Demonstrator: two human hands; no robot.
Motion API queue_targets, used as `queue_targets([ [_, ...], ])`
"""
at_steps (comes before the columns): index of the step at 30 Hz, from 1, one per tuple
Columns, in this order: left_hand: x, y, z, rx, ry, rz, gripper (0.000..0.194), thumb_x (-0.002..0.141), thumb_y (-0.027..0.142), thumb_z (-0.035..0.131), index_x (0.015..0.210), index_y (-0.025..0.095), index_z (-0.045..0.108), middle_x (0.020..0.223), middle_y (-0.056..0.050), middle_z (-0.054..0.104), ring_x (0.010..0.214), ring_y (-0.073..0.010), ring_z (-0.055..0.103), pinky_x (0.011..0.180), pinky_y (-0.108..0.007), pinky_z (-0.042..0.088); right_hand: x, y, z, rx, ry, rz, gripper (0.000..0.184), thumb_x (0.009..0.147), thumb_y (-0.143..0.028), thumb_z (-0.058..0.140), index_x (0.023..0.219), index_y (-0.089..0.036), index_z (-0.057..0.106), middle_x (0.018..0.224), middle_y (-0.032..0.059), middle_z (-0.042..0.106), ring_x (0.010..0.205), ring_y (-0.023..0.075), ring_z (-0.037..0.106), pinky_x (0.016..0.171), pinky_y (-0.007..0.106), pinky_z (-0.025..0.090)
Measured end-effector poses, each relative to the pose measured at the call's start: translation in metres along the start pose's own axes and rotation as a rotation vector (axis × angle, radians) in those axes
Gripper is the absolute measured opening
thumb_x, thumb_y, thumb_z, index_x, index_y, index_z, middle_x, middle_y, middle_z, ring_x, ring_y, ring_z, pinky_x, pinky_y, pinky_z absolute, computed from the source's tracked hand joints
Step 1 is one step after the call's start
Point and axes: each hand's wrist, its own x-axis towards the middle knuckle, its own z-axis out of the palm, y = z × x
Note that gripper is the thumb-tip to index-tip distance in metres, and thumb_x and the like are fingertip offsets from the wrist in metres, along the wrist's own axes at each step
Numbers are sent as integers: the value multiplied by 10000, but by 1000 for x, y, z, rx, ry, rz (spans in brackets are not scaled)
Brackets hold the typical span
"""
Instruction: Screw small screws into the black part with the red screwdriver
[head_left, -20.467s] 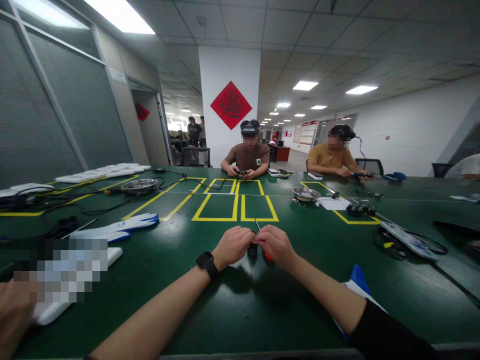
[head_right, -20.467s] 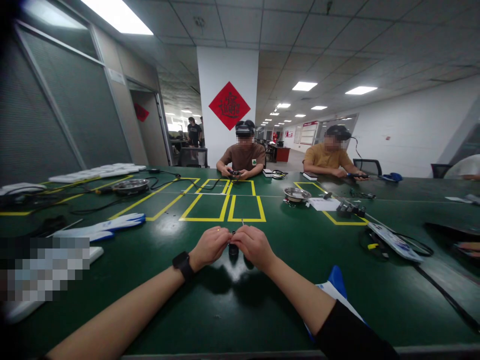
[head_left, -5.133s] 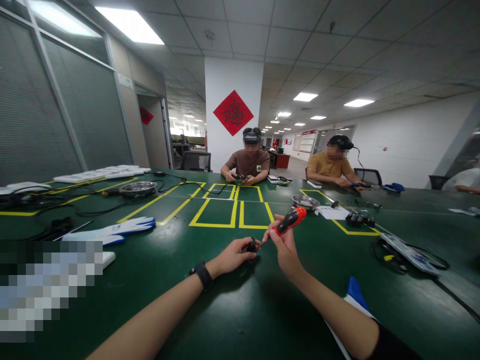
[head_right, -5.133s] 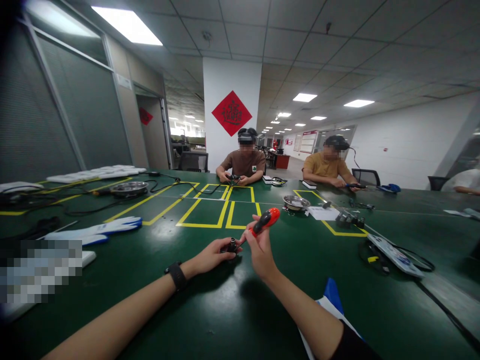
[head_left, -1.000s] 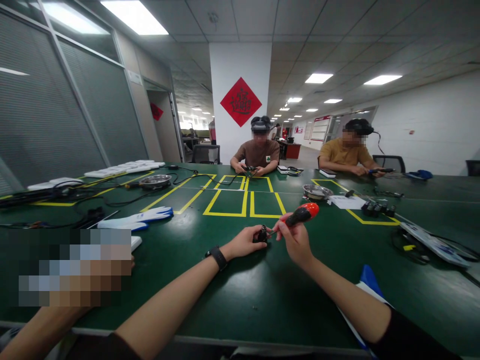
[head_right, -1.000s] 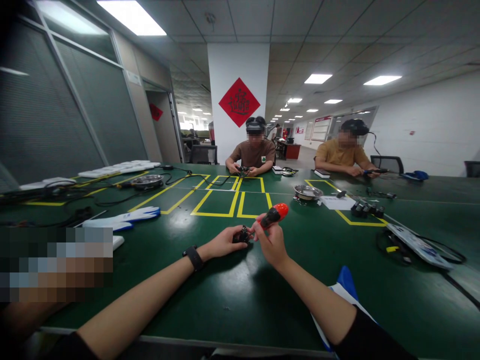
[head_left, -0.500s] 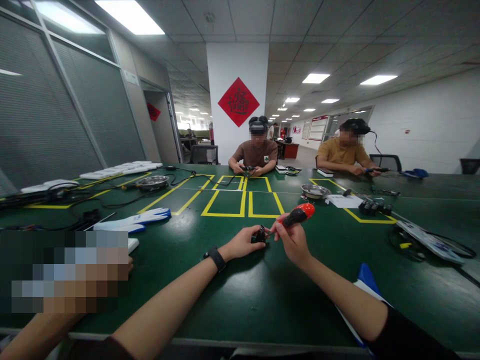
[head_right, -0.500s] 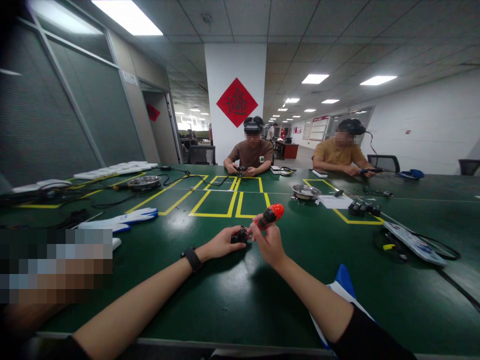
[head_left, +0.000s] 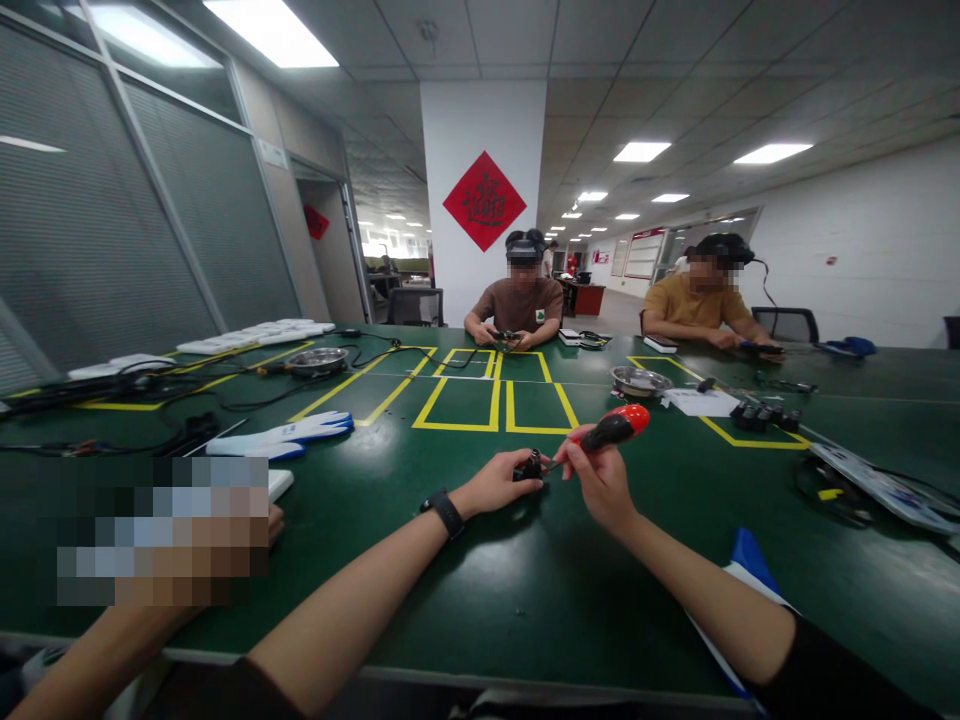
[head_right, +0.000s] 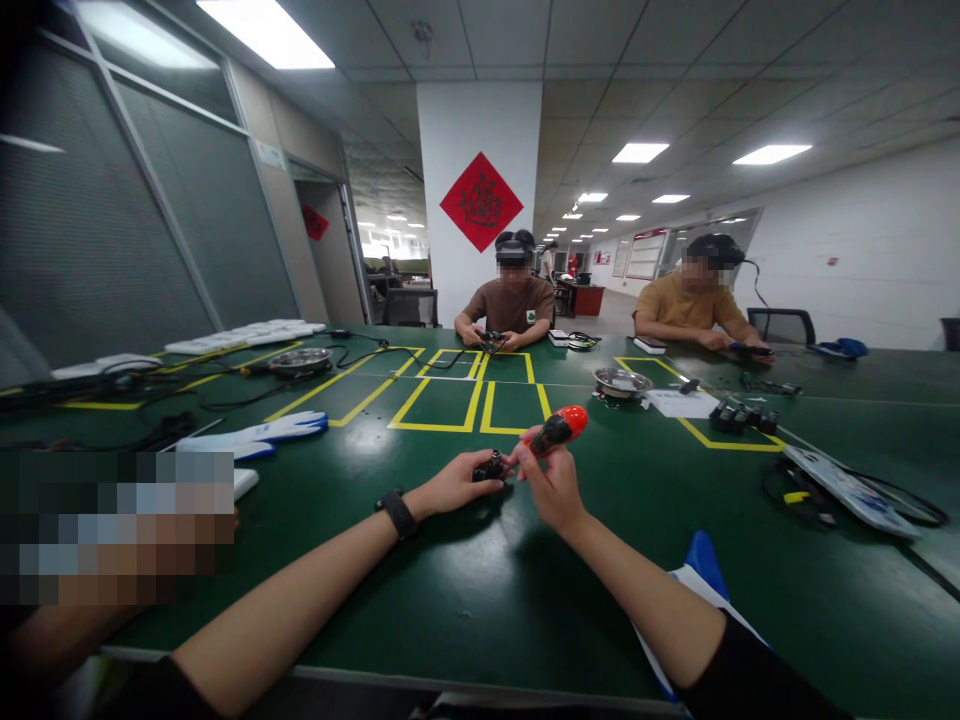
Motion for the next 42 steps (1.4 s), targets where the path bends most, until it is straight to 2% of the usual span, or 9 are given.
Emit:
queue_targets([
  [16,0,-6,1,20,-2,23,354,765,239,632,1105,147,592,1038,-60,642,923,-184,588,858,-302,439,0,1,-1,-6,-7,0,129,864,-316,512,941,-214,496,705,-11,609,511,113,525,545,271,443],
  [36,0,-3,0,12,3,-2,322,793,270,606,1094,154,602,1035,-57,653,932,-180,588,852,-286,442,0,0,0,5,-7,23,120,858,-303,520,937,-215,500,699,-12,615,509,115,528,557,276,445],
  [42,0,-3,0,-26,-10,-8,324,801,248,594,1110,153,600,1048,-62,659,946,-180,599,863,-285,442,2,-7,1,80,41,15,114,864,-314,509,915,-214,489,687,-22,605,498,104,520,500,246,422],
])
